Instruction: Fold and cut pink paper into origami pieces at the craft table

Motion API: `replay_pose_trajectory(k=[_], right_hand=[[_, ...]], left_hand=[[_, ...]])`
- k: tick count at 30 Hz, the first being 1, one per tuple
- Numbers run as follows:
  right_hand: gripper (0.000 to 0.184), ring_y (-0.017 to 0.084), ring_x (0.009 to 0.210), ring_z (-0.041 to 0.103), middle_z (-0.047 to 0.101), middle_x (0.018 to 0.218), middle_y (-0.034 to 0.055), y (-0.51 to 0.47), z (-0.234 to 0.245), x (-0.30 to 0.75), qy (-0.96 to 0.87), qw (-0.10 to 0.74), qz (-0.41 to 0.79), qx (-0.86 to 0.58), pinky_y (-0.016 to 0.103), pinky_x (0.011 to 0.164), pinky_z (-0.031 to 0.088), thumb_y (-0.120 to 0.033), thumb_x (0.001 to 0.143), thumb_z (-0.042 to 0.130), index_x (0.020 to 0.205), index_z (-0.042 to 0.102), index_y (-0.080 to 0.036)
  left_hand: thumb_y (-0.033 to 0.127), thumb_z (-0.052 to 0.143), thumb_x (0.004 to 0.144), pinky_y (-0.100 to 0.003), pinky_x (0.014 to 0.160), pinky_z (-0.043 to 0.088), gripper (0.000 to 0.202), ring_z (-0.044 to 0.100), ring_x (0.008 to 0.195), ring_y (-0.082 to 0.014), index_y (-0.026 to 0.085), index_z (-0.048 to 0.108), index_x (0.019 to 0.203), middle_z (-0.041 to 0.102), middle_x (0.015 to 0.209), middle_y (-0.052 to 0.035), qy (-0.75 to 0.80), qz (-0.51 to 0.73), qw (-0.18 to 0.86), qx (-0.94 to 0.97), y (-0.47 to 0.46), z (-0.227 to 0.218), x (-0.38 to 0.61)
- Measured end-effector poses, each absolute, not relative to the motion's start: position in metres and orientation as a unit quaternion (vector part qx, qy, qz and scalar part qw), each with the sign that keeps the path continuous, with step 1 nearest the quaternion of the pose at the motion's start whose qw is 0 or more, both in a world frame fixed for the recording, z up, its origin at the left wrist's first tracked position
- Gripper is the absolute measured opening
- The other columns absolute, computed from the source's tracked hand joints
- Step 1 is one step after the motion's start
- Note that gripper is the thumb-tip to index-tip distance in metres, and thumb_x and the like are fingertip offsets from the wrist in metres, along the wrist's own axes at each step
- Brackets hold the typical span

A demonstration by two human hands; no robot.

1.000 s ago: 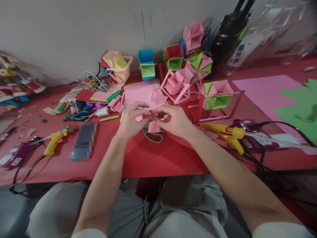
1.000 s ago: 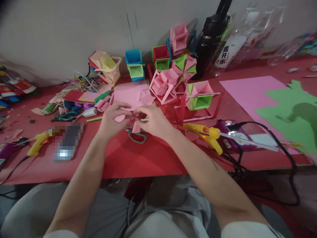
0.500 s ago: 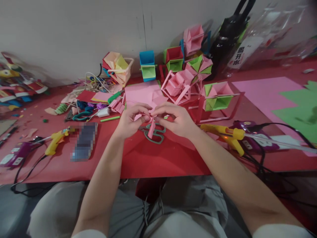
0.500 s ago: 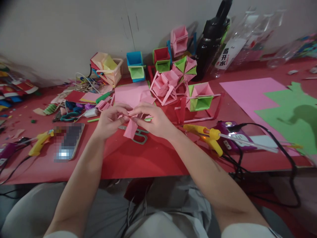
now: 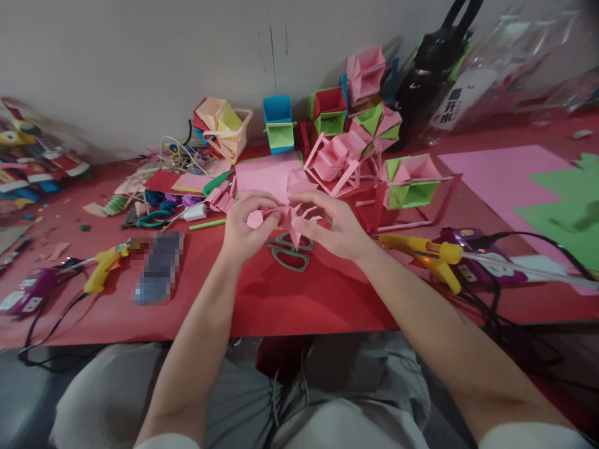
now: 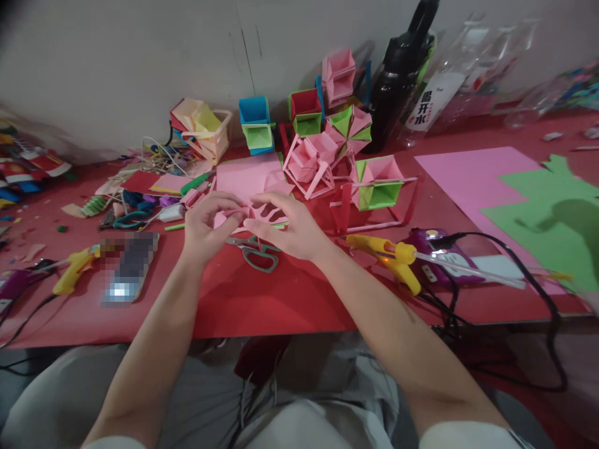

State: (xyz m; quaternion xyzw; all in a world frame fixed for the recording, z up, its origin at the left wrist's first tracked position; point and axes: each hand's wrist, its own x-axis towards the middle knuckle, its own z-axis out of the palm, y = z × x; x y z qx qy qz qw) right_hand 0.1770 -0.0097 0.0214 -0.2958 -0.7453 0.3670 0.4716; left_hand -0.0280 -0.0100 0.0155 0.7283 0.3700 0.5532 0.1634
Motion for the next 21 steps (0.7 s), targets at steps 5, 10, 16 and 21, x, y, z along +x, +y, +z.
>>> replay_pose_trajectory(k=[5, 10, 16, 21], right_hand=[[0.040, 0.023, 0.106, 0.069, 0.072, 0.119, 0.0077, -0.0065, 0.0149, 0.1755, -0.768, 0.466, 0.310, -0.311, 0.037, 0.089, 0.058, -0.031, 0.084, 0.074, 0.123, 0.067, -0.023], [0.028, 0.023, 0.106, 0.070, 0.075, 0.116, 0.0085, -0.0044, 0.0128, 0.1740, -0.783, 0.458, 0.256, -0.335, 0.036, 0.090, 0.056, -0.017, 0.089, 0.061, 0.116, 0.070, -0.019], [0.014, 0.020, 0.091, 0.071, 0.078, 0.097, 0.0039, -0.0053, 0.0164, 0.1731, -0.773, 0.475, 0.255, -0.334, 0.032, 0.081, 0.055, -0.028, 0.095, 0.062, 0.100, 0.074, -0.021], [0.015, 0.020, 0.087, 0.071, 0.078, 0.094, 0.0030, -0.0074, 0.0170, 0.1721, -0.751, 0.499, 0.275, -0.334, 0.031, 0.078, 0.056, -0.031, 0.094, 0.064, 0.097, 0.075, -0.022]], left_hand=[[0.011, 0.069, 0.080, -0.037, 0.091, 0.055, 0.010, 0.069, 0.094, -0.0186, 0.021, 0.073, 0.080, 0.073, 0.095, -0.0044, 0.393, 0.538, 0.117, 0.736, -0.0096, 0.0133, -0.0266], [0.010, 0.067, 0.080, -0.035, 0.089, 0.056, 0.011, 0.069, 0.093, -0.0179, 0.021, 0.072, 0.081, 0.075, 0.095, -0.0046, 0.396, 0.529, 0.121, 0.741, -0.0110, 0.0135, -0.0242], [0.016, 0.070, 0.080, -0.032, 0.084, 0.057, 0.003, 0.070, 0.092, -0.0176, 0.019, 0.071, 0.082, 0.076, 0.096, -0.0062, 0.397, 0.551, 0.241, 0.693, -0.0106, 0.0124, -0.0221], [0.021, 0.073, 0.079, -0.030, 0.077, 0.058, 0.005, 0.071, 0.085, -0.0169, 0.018, 0.072, 0.083, 0.077, 0.095, -0.0066, 0.392, 0.554, 0.322, 0.660, -0.0113, 0.0114, -0.0210]])
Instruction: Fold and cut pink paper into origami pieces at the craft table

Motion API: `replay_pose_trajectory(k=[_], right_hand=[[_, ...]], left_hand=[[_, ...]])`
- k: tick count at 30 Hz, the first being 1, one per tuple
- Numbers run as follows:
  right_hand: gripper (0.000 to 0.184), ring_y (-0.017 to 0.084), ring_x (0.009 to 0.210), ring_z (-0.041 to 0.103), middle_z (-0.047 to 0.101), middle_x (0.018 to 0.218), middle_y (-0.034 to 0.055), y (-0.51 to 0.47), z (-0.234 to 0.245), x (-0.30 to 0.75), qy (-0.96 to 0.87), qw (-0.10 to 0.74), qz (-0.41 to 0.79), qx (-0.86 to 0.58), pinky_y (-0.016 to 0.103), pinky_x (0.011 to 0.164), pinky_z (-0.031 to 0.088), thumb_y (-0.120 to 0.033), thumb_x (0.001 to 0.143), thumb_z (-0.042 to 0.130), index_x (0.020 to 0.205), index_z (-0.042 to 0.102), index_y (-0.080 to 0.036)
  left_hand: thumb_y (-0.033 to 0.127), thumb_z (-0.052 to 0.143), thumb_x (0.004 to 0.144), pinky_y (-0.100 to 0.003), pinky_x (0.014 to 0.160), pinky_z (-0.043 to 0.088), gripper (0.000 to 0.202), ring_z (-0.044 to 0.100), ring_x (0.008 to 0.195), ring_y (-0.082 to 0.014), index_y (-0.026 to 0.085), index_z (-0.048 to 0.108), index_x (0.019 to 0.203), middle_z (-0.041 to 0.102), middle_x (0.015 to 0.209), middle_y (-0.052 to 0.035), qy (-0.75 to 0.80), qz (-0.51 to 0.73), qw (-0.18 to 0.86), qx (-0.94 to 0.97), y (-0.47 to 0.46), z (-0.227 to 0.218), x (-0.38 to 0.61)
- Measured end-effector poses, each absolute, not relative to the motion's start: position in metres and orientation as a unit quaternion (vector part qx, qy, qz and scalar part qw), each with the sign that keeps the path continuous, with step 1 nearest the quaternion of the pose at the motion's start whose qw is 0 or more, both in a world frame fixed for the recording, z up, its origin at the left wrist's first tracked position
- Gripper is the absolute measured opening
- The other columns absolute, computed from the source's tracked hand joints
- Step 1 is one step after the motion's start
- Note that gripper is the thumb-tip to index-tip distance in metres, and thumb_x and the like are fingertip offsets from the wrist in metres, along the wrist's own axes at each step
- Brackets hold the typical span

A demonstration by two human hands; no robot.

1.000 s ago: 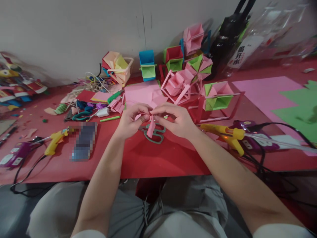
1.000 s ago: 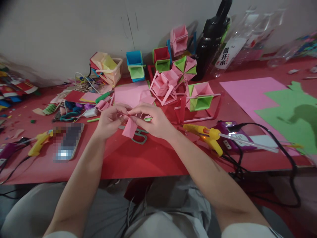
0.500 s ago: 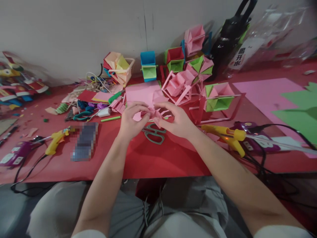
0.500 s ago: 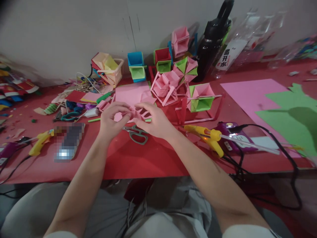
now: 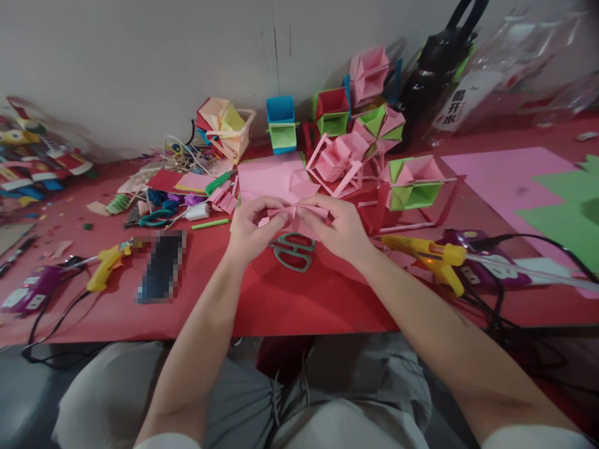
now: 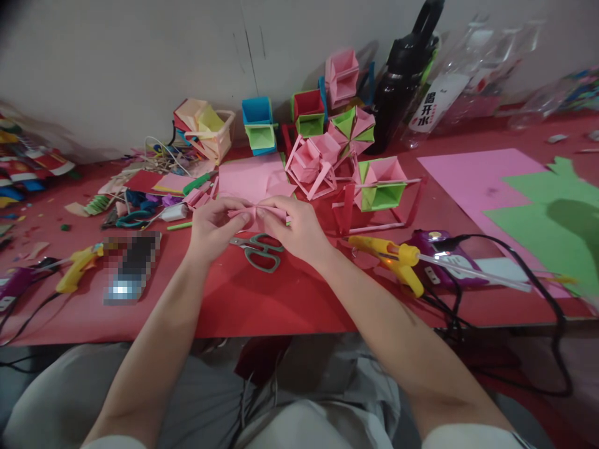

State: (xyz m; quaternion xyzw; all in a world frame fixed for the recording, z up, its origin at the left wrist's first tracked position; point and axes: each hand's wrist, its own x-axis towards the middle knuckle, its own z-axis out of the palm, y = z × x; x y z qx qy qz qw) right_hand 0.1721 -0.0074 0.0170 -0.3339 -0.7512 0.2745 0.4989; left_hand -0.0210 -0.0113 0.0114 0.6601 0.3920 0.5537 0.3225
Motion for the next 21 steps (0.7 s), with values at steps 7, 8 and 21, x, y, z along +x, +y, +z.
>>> replay_pose_trajectory(k=[7, 8, 21], right_hand=[[0.012, 0.019, 0.087, 0.072, 0.079, 0.092, 0.0024, -0.0070, 0.0199, 0.1708, -0.722, 0.527, 0.314, -0.320, 0.032, 0.080, 0.058, -0.031, 0.089, 0.072, 0.093, 0.077, -0.022], [0.011, 0.019, 0.087, 0.073, 0.079, 0.092, 0.0023, -0.0067, 0.0196, 0.1706, -0.719, 0.530, 0.320, -0.316, 0.032, 0.080, 0.058, -0.031, 0.088, 0.073, 0.093, 0.077, -0.022], [0.020, 0.019, 0.087, 0.075, 0.081, 0.093, 0.0022, -0.0055, 0.0183, 0.1698, -0.702, 0.546, 0.338, -0.309, 0.033, 0.082, 0.060, -0.040, 0.082, 0.081, 0.093, 0.080, -0.024]], left_hand=[[0.024, 0.077, 0.076, -0.028, 0.070, 0.059, 0.009, 0.070, 0.082, -0.0166, 0.017, 0.074, 0.082, 0.076, 0.092, -0.0063, 0.382, 0.560, 0.365, 0.639, -0.0126, 0.0146, -0.0209], [0.025, 0.077, 0.076, -0.028, 0.068, 0.058, 0.010, 0.069, 0.081, -0.0164, 0.017, 0.074, 0.081, 0.076, 0.092, -0.0063, 0.376, 0.562, 0.375, 0.634, -0.0128, 0.0155, -0.0206], [0.025, 0.079, 0.075, -0.025, 0.063, 0.058, 0.012, 0.068, 0.076, -0.0143, 0.017, 0.075, 0.083, 0.075, 0.091, -0.0054, 0.352, 0.557, 0.404, 0.634, -0.0127, 0.0163, -0.0213]])
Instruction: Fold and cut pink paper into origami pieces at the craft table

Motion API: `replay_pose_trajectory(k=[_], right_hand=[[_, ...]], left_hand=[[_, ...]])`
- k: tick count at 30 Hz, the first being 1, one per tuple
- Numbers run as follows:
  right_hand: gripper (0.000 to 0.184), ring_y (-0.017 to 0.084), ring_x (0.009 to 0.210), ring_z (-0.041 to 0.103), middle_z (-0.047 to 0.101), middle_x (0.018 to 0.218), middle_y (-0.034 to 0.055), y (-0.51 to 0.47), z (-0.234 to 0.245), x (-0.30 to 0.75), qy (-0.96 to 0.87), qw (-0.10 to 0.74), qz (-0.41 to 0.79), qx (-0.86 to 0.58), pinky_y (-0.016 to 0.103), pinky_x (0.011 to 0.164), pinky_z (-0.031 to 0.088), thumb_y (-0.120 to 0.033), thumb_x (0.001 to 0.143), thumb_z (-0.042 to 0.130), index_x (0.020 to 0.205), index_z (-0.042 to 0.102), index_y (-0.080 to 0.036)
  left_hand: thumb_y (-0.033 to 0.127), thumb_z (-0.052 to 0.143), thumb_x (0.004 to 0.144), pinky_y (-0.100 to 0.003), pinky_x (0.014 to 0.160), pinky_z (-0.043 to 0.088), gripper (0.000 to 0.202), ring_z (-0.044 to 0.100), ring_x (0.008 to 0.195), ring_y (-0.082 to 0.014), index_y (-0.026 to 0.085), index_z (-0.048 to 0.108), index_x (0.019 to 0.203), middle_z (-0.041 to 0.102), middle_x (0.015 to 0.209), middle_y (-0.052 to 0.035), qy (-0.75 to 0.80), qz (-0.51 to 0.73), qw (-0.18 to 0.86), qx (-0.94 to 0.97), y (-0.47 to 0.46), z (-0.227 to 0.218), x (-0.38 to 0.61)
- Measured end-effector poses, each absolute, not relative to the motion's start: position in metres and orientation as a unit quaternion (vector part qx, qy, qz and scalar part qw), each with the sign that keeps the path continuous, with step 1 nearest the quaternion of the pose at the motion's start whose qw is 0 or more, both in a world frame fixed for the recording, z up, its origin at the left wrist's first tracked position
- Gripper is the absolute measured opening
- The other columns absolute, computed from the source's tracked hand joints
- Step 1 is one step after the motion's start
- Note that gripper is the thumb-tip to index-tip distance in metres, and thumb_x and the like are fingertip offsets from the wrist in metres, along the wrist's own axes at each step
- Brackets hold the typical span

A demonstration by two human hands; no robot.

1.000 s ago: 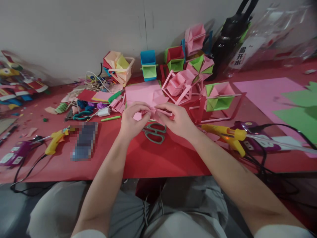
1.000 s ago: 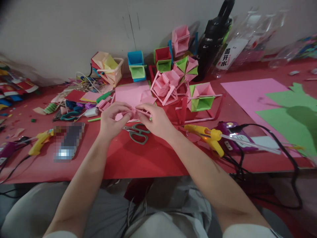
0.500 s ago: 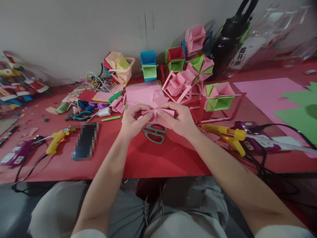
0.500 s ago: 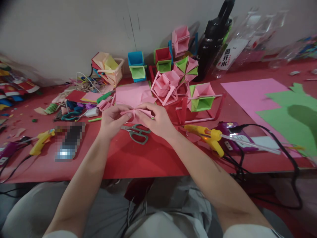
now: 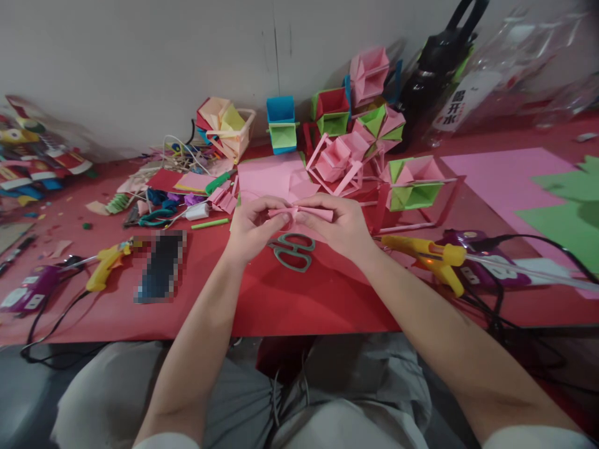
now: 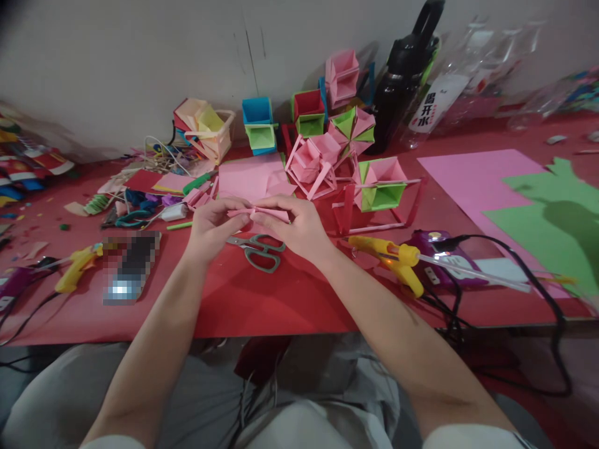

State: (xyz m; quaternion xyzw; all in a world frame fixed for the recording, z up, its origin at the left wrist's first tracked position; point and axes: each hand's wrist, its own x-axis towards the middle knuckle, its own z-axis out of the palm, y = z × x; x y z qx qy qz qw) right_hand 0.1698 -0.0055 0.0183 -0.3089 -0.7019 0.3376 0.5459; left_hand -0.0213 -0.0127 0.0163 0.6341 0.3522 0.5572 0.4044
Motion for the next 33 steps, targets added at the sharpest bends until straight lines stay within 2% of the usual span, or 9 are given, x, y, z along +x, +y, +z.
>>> replay_pose_trajectory(k=[4, 13, 21, 33], right_hand=[[0.017, 0.019, 0.086, 0.074, 0.080, 0.092, 0.0022, -0.0065, 0.0181, 0.1692, -0.702, 0.547, 0.339, -0.307, 0.034, 0.080, 0.059, -0.039, 0.083, 0.080, 0.092, 0.080, -0.024], [0.010, 0.018, 0.088, 0.073, 0.080, 0.092, 0.0021, -0.0075, 0.0165, 0.1685, -0.697, 0.560, 0.333, -0.298, 0.034, 0.082, 0.059, -0.031, 0.084, 0.080, 0.092, 0.079, -0.025], [0.015, 0.019, 0.084, 0.073, 0.079, 0.087, 0.0018, -0.0098, 0.0187, 0.1658, -0.679, 0.572, 0.344, -0.305, 0.035, 0.078, 0.060, -0.040, 0.082, 0.081, 0.087, 0.080, -0.026], [0.004, 0.018, 0.085, 0.073, 0.080, 0.090, 0.0005, -0.0088, 0.0176, 0.1666, -0.681, 0.582, 0.339, -0.288, 0.035, 0.081, 0.060, -0.030, 0.083, 0.080, 0.086, 0.080, -0.028]], left_hand=[[0.025, 0.079, 0.077, -0.026, 0.066, 0.058, 0.012, 0.068, 0.074, -0.0137, 0.018, 0.075, 0.084, 0.074, 0.090, -0.0047, 0.362, 0.549, 0.401, 0.637, -0.0129, 0.0153, -0.0215], [0.023, 0.079, 0.077, -0.029, 0.074, 0.059, 0.007, 0.070, 0.084, -0.0158, 0.019, 0.076, 0.082, 0.076, 0.091, -0.0047, 0.341, 0.560, 0.386, 0.649, -0.0124, 0.0151, -0.0211], [0.026, 0.083, 0.074, -0.031, 0.073, 0.060, 0.009, 0.071, 0.084, -0.0175, 0.020, 0.077, 0.078, 0.076, 0.093, -0.0056, 0.339, 0.558, 0.398, 0.645, -0.0131, 0.0183, -0.0203], [0.023, 0.084, 0.073, -0.034, 0.082, 0.058, 0.007, 0.071, 0.089, -0.0182, 0.021, 0.078, 0.076, 0.076, 0.092, -0.0050, 0.340, 0.558, 0.397, 0.644, -0.0116, 0.0178, -0.0220]])
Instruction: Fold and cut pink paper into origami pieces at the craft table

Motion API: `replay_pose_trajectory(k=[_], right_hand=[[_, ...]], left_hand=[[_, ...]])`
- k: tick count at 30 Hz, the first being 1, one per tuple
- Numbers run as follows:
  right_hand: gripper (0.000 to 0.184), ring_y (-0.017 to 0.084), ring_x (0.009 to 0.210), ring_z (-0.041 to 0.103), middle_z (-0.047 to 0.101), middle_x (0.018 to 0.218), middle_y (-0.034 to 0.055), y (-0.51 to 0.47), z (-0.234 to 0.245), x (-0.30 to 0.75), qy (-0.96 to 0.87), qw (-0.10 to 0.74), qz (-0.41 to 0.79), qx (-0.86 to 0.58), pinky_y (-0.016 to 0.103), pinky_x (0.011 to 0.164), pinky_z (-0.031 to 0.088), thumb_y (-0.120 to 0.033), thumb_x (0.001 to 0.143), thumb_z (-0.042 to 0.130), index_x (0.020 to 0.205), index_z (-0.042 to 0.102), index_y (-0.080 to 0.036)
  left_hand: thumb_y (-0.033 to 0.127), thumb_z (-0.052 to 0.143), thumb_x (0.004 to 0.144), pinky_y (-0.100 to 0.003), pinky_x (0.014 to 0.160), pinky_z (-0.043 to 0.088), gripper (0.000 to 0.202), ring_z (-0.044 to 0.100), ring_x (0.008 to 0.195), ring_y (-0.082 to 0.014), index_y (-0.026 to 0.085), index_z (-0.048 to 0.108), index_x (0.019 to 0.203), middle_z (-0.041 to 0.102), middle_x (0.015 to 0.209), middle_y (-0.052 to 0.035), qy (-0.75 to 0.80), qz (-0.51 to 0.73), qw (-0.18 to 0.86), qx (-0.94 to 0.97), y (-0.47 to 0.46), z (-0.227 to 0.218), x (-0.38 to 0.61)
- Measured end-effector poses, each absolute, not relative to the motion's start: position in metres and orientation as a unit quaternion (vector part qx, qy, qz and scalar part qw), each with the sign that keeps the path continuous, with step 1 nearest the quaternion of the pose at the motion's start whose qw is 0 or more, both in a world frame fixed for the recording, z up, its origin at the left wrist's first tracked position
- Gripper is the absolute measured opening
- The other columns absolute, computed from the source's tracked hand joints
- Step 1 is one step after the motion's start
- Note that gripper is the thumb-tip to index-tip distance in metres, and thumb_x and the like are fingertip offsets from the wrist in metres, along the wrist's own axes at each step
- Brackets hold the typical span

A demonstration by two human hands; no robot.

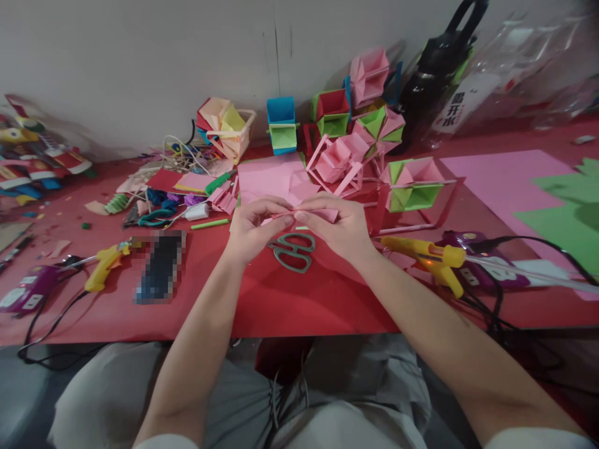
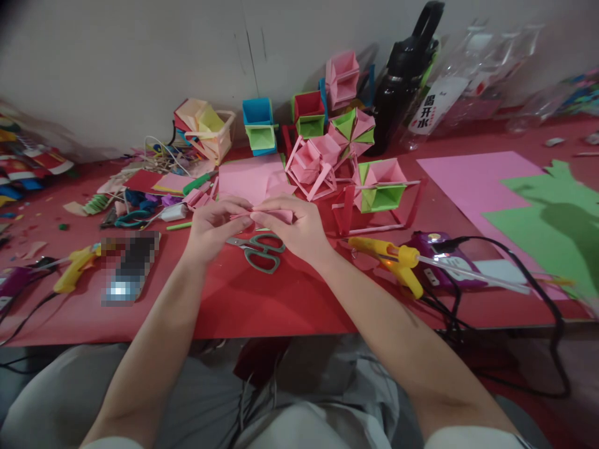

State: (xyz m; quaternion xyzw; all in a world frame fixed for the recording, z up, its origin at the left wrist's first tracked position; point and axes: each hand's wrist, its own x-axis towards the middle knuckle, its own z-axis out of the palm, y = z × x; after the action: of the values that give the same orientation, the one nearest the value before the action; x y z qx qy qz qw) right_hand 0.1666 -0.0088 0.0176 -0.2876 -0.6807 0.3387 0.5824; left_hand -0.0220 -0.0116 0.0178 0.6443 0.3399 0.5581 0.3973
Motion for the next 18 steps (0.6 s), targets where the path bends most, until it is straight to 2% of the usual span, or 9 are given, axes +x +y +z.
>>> replay_pose_trajectory(k=[6, 10, 12, 15, 16, 18], right_hand=[[0.003, 0.018, 0.085, 0.073, 0.080, 0.089, 0.0007, -0.010, 0.020, 0.166, -0.680, 0.582, 0.333, -0.296, 0.036, 0.082, 0.060, -0.031, 0.082, 0.081, 0.083, 0.080, -0.027], [0.005, 0.018, 0.083, 0.073, 0.079, 0.086, 0.0002, -0.007, 0.019, 0.167, -0.657, 0.586, 0.350, -0.319, 0.036, 0.081, 0.060, -0.031, 0.081, 0.081, 0.081, 0.080, -0.026], [0.006, 0.019, 0.084, 0.073, 0.079, 0.086, -0.0005, -0.004, 0.017, 0.168, -0.627, 0.593, 0.379, -0.335, 0.036, 0.084, 0.059, -0.032, 0.080, 0.082, 0.081, 0.080, -0.027], [0.007, 0.018, 0.086, 0.073, 0.079, 0.086, -0.0019, 0.003, 0.013, 0.171, -0.563, 0.612, 0.442, -0.335, 0.036, 0.088, 0.057, -0.034, 0.078, 0.085, 0.082, 0.082, -0.030], [0.008, 0.017, 0.085, 0.072, 0.079, 0.085, -0.0023, 0.004, 0.013, 0.172, -0.544, 0.617, 0.464, -0.329, 0.036, 0.088, 0.057, -0.035, 0.077, 0.086, 0.082, 0.082, -0.031], [0.009, 0.016, 0.080, 0.071, 0.078, 0.082, -0.0026, 0.007, 0.012, 0.173, -0.515, 0.619, 0.501, -0.317, 0.035, 0.084, 0.057, -0.036, 0.075, 0.087, 0.081, 0.082, -0.032]], left_hand=[[0.024, 0.083, 0.075, -0.034, 0.080, 0.058, 0.008, 0.071, 0.089, -0.0186, 0.020, 0.076, 0.078, 0.076, 0.094, -0.0054, 0.339, 0.555, 0.394, 0.650, -0.011, 0.015, -0.021], [0.026, 0.080, 0.080, -0.029, 0.077, 0.058, 0.012, 0.070, 0.088, -0.0166, 0.019, 0.075, 0.088, 0.075, 0.096, -0.0052, 0.328, 0.553, 0.406, 0.650, -0.012, 0.015, -0.022], [0.027, 0.081, 0.080, -0.029, 0.081, 0.058, 0.025, 0.071, 0.094, -0.0167, 0.020, 0.074, 0.103, 0.074, 0.105, -0.0059, 0.332, 0.552, 0.406, 0.648, -0.013, 0.016, -0.024], [0.028, 0.087, 0.074, -0.031, 0.088, 0.059, 0.056, 0.070, 0.103, -0.0197, 0.023, 0.066, 0.126, 0.073, 0.115, -0.0075, 0.339, 0.543, 0.403, 0.654, -0.013, 0.016, -0.026], [0.028, 0.088, 0.072, -0.032, 0.090, 0.059, 0.061, 0.071, 0.104, -0.0205, 0.023, 0.065, 0.128, 0.073, 0.115, -0.0079, 0.344, 0.539, 0.402, 0.656, -0.013, 0.015, -0.026], [0.028, 0.089, 0.070, -0.035, 0.090, 0.060, 0.058, 0.072, 0.101, -0.0215, 0.021, 0.068, 0.124, 0.075, 0.110, -0.0081, 0.360, 0.532, 0.403, 0.652, -0.011, 0.012, -0.025]])
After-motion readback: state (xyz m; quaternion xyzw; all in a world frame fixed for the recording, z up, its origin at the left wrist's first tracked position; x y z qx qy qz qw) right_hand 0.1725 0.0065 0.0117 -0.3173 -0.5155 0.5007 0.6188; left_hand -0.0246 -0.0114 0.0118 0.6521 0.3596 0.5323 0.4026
